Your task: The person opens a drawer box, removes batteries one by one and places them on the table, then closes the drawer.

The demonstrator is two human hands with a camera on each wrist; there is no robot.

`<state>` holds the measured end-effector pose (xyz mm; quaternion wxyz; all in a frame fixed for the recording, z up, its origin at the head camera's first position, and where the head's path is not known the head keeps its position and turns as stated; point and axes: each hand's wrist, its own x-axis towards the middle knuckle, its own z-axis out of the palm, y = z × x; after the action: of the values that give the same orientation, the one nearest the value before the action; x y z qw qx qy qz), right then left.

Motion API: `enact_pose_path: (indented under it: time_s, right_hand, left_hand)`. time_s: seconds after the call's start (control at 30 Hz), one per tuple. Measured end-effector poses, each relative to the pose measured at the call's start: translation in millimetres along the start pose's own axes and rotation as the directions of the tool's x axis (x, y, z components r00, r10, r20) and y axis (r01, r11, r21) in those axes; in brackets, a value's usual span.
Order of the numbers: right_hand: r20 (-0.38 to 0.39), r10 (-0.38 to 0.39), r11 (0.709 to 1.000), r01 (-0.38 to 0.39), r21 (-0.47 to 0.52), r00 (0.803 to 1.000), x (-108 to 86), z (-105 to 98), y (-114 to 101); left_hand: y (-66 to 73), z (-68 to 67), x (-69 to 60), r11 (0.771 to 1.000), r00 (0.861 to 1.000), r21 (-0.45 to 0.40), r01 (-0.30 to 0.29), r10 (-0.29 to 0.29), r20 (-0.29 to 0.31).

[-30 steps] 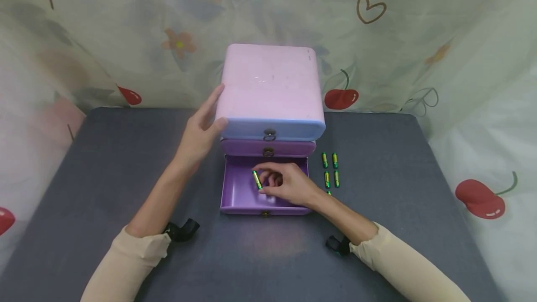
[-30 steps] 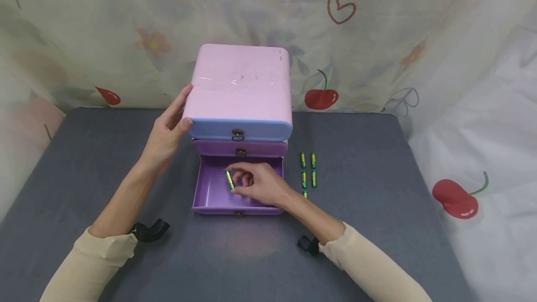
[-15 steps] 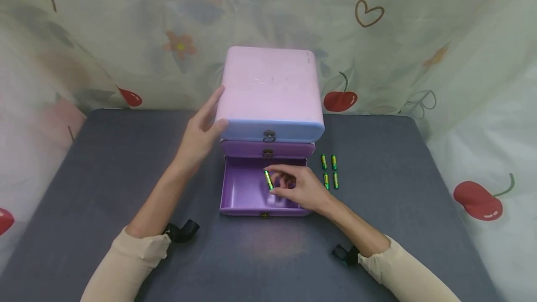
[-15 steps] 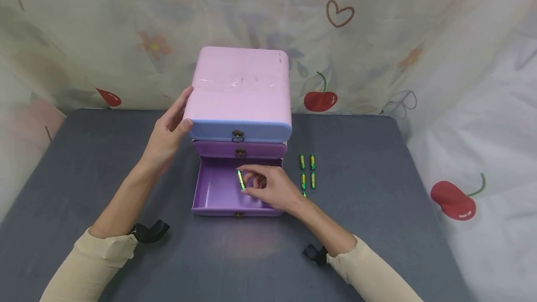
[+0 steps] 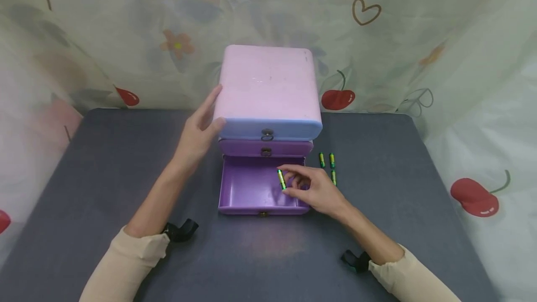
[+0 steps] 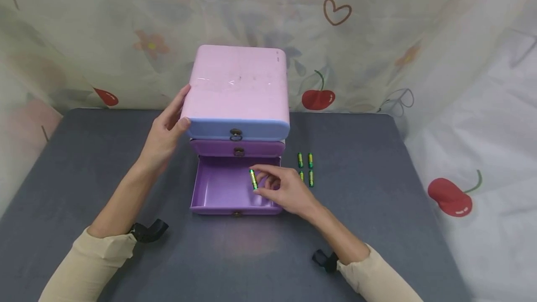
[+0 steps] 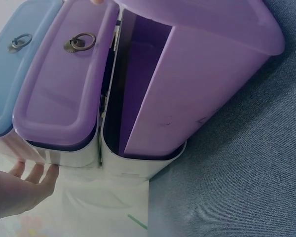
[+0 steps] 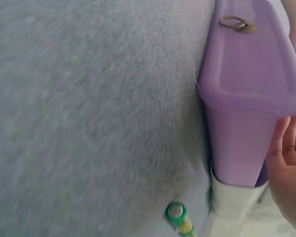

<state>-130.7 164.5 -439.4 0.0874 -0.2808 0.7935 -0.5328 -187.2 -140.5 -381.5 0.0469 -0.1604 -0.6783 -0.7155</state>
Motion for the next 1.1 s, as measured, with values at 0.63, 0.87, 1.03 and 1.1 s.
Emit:
enact_pose_path:
  time_s: [0.63,0.87,1.03,1.1]
  right_hand:
    - [-0.127,0.087,0.995,-0.081,0.053,0.988,-31.3,-28.6,13.0]
    - [-0.177,0.076,0.997,-0.071,0.037,0.981,-40.8,-39.3,15.9]
    - [-0.214,0.069,0.997,-0.063,0.033,0.975,-47.8,-47.7,19.0]
    - [-0.222,0.071,0.997,-0.065,0.034,0.972,-50.8,-51.1,20.6]
  left_hand:
    - [-0.8,-1.5,-0.6,1.000,1.000,0.006,-0.005,0.005,0.000]
    - [-2.1,-1.3,-1.0,1.000,1.000,-0.003,-0.019,0.019,-0.003]
    - [-2.3,-0.5,0.1,1.000,1.000,-0.008,-0.019,0.019,0.001]
    - [-1.9,0.0,0.6,1.000,1.000,-0.008,-0.020,0.020,0.002]
